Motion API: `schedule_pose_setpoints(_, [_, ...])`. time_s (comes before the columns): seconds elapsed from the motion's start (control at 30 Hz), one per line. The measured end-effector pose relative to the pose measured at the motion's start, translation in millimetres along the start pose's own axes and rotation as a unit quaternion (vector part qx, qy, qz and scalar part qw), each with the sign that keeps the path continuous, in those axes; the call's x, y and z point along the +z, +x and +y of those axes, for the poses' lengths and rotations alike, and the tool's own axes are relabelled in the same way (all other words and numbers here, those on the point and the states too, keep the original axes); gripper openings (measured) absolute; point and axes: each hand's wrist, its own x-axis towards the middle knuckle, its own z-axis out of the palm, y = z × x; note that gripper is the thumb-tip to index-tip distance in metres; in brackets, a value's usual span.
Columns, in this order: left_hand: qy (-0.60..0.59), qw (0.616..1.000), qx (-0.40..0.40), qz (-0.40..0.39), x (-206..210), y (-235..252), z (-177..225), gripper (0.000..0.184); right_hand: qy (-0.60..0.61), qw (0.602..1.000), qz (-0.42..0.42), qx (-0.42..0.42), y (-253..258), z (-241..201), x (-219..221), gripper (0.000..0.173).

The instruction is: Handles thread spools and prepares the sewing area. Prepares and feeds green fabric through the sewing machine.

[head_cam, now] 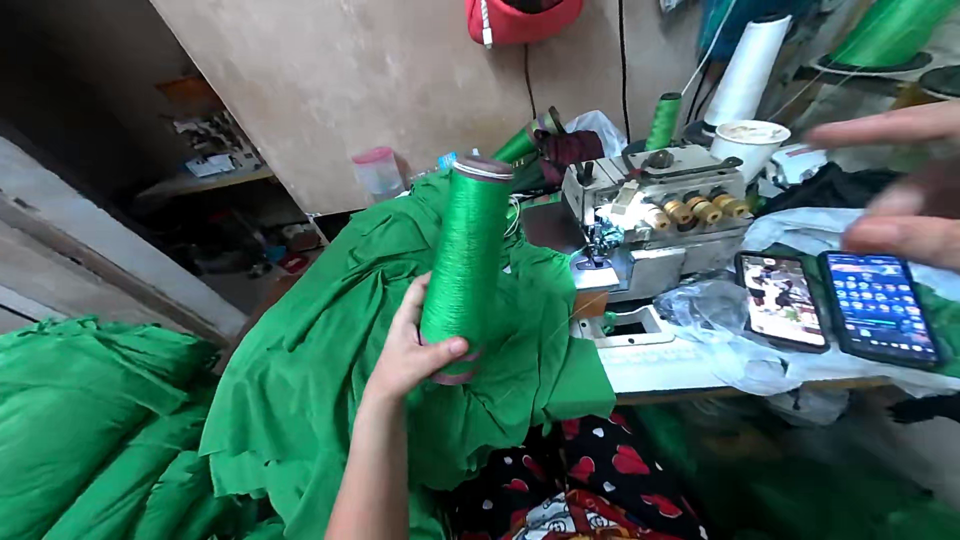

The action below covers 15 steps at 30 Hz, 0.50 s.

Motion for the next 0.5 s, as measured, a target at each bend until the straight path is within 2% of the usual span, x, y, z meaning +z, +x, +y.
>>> schedule_pose_setpoints(0.07, [0.012, 1.0, 0.008, -0.012, 17, 7, 7, 0.08, 0.121, 0.988, -0.067, -0.07, 8, -21, 27, 0.058])
schedule_pose_setpoints(0.1, [0.033, 0.999, 0.011, -0.006, 26, 9, 11, 0.079, 0.181, 0.976, -0.095, -0.077, 12, -25, 44, 0.058])
schedule_pose_setpoints(0.2, [0.153, 0.985, 0.05, 0.057, 50, 18, 20, 0.08, 0.264, 0.957, -0.119, -0.025, 14, -34, 95, 0.062])
schedule_pose_setpoints(0.3, [0.304, 0.936, 0.119, 0.133, 66, 25, 19, 0.08, 0.324, 0.933, -0.15, 0.036, 11, -35, 128, 0.074])
schedule_pose_setpoints(0.33, [0.34, 0.918, 0.137, 0.151, 69, 27, 18, 0.08, 0.349, 0.921, -0.163, 0.049, 11, -33, 135, 0.069])
schedule_pose_setpoints(0.43, [0.397, 0.886, 0.167, 0.173, 74, 30, 16, 0.078, 0.371, 0.919, -0.124, 0.053, 11, -24, 146, 0.022])
schedule_pose_setpoints(0.47, [0.407, 0.881, 0.169, 0.174, 74, 31, 15, 0.078, 0.359, 0.928, -0.095, 0.038, 11, -20, 147, 0.013])
schedule_pose_setpoints(0.5, [0.412, 0.878, 0.171, 0.175, 75, 31, 14, 0.078, 0.348, 0.934, -0.071, 0.019, 11, -16, 145, 0.011])
